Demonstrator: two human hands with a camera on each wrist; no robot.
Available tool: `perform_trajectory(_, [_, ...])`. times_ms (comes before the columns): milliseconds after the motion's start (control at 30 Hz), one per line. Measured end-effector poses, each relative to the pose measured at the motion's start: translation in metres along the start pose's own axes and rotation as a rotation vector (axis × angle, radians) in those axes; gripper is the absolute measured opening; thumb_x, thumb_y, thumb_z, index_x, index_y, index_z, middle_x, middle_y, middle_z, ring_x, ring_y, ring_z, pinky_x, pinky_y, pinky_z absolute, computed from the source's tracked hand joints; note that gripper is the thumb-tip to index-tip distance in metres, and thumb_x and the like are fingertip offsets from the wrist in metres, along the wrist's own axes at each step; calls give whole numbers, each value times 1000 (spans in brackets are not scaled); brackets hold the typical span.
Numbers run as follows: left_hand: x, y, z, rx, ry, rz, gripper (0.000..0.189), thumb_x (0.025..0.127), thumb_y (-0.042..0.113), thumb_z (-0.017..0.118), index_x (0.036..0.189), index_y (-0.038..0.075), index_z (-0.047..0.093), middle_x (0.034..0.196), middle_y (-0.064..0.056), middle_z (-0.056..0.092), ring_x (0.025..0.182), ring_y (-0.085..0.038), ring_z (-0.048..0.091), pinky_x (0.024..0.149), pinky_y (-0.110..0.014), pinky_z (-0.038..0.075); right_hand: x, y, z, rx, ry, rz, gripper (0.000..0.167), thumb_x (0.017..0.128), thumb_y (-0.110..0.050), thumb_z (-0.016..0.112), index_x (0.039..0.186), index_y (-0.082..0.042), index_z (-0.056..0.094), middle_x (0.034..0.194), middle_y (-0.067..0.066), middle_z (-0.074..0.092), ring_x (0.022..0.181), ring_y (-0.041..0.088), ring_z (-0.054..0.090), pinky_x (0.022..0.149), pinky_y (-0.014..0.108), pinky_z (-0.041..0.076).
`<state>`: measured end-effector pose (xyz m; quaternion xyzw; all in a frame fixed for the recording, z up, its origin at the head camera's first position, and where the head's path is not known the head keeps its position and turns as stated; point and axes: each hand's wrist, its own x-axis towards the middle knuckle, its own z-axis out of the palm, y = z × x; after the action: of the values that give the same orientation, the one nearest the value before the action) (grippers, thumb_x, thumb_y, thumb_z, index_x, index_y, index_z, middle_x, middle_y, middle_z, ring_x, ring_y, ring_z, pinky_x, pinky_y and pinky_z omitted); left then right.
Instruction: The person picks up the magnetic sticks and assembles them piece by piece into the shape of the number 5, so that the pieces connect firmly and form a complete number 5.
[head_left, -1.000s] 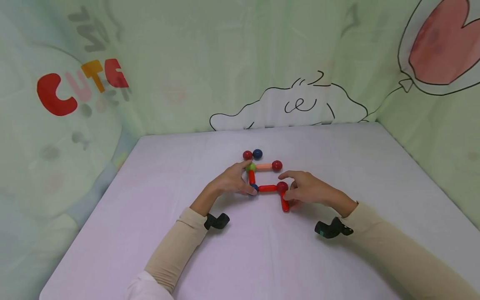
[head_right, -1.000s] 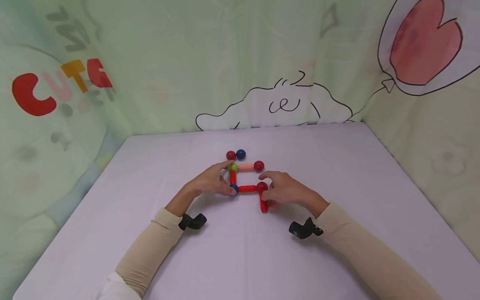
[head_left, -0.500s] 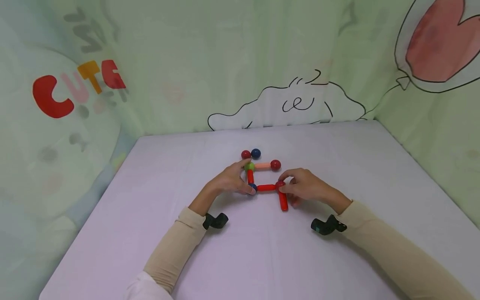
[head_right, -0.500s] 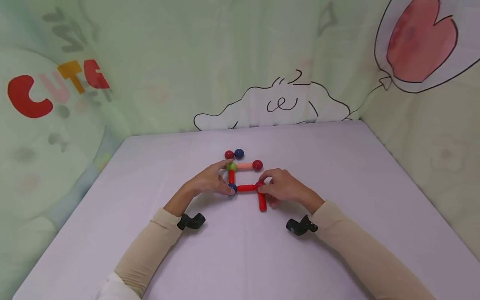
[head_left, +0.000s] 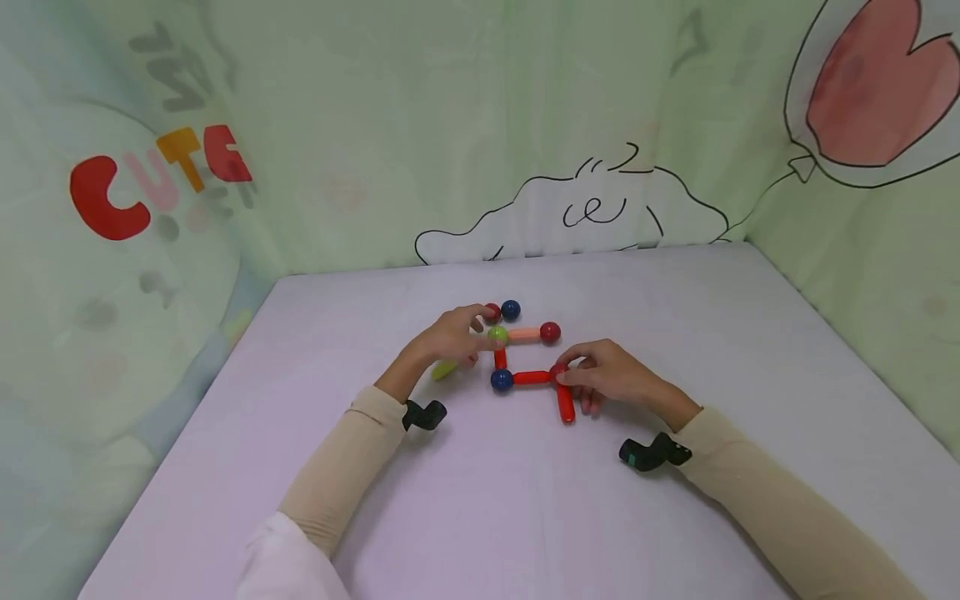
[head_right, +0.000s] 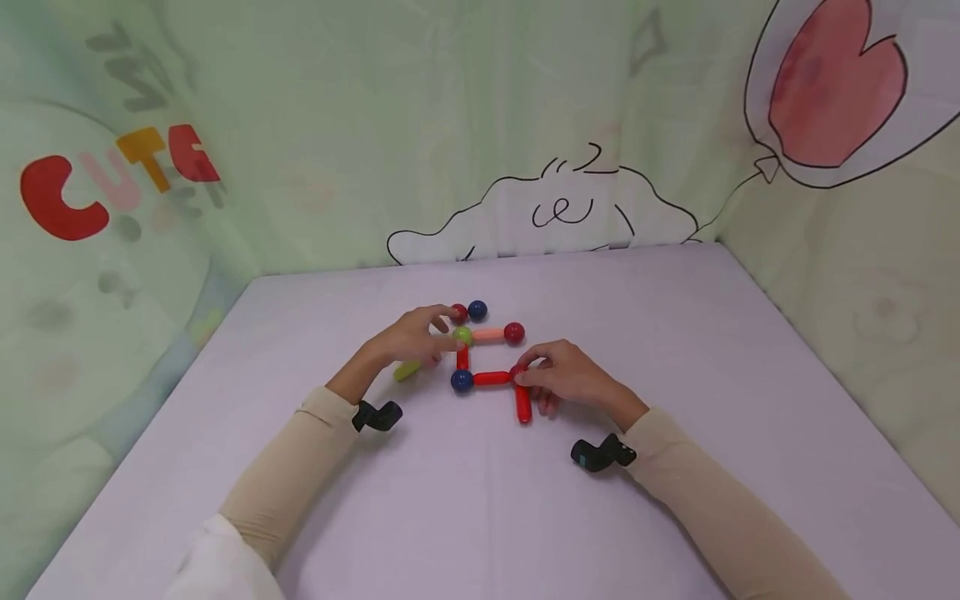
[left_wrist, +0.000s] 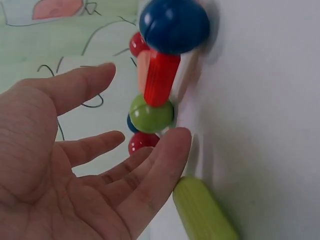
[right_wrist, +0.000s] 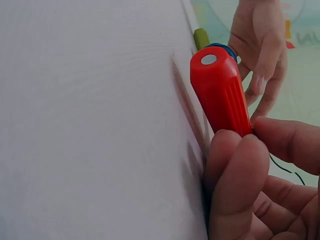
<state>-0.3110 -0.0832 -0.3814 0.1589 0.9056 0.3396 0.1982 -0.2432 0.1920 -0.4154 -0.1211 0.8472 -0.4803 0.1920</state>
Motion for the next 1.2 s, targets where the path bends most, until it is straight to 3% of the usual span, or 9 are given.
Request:
perform_trajectory(167, [17, 1, -5, 75, 84, 11, 54, 97, 33, 69, 145, 14, 52, 122, -14, 57, 82, -26, 66, 68, -32, 59, -1, 3, 0, 23, -3, -20, 39, 97, -22, 69, 127, 1, 62, 71, 12, 65, 56, 26, 65, 56, 34, 58])
perform_trajectory(333, [35, 4, -4, 175, 185, 44, 52, 97, 34, 68, 142, 11, 55, 125, -12, 56, 106, -26, 56, 86, -36, 54, -1, 5, -1, 31, 1, -27, 40, 96, -23, 70, 127, 2, 63, 70, 12, 65, 55, 26, 65, 56, 33, 58])
perform_trajectory(467, [43, 8, -2, 194, 217, 40, 50, 97, 33, 68, 141, 12, 58, 131, -13, 53, 116, -25, 51, 94, -39, 51, -1, 6, -1, 31, 2, -30, 39, 96, -24, 71, 125, 1, 65, 71, 12, 65, 55, 25, 64, 56, 33, 58])
perform_trajectory(633, [51, 9, 0, 186, 215, 15, 48, 97, 32, 69, 139, 12, 59, 132, -11, 54, 115, -24, 52, 95, -39, 51, 0, 7, 0, 32, 3, -31, 38, 95, -25, 72, 124, 0, 66, 71, 11, 65, 55, 25, 64, 56, 33, 57])
perform_trajectory(867, [61, -2, 5, 142, 158, -1, 53, 95, 35, 72, 142, 15, 57, 136, -8, 58, 117, -23, 56, 98, -38, 52, 1, 12, 5, 52, -3, -22, 35, 95, -25, 71, 122, -3, 68, 71, 11, 65, 54, 24, 64, 55, 34, 57])
perform_trajectory(1200, [70, 7, 4, 121, 81, 77, 54, 97, 30, 70, 146, 17, 53, 140, -7, 56, 120, -24, 54, 99, -39, 52, 3, 15, 1, 58, 12, -25, 36, 95, -26, 71, 121, -3, 69, 72, 12, 66, 54, 25, 63, 54, 33, 57])
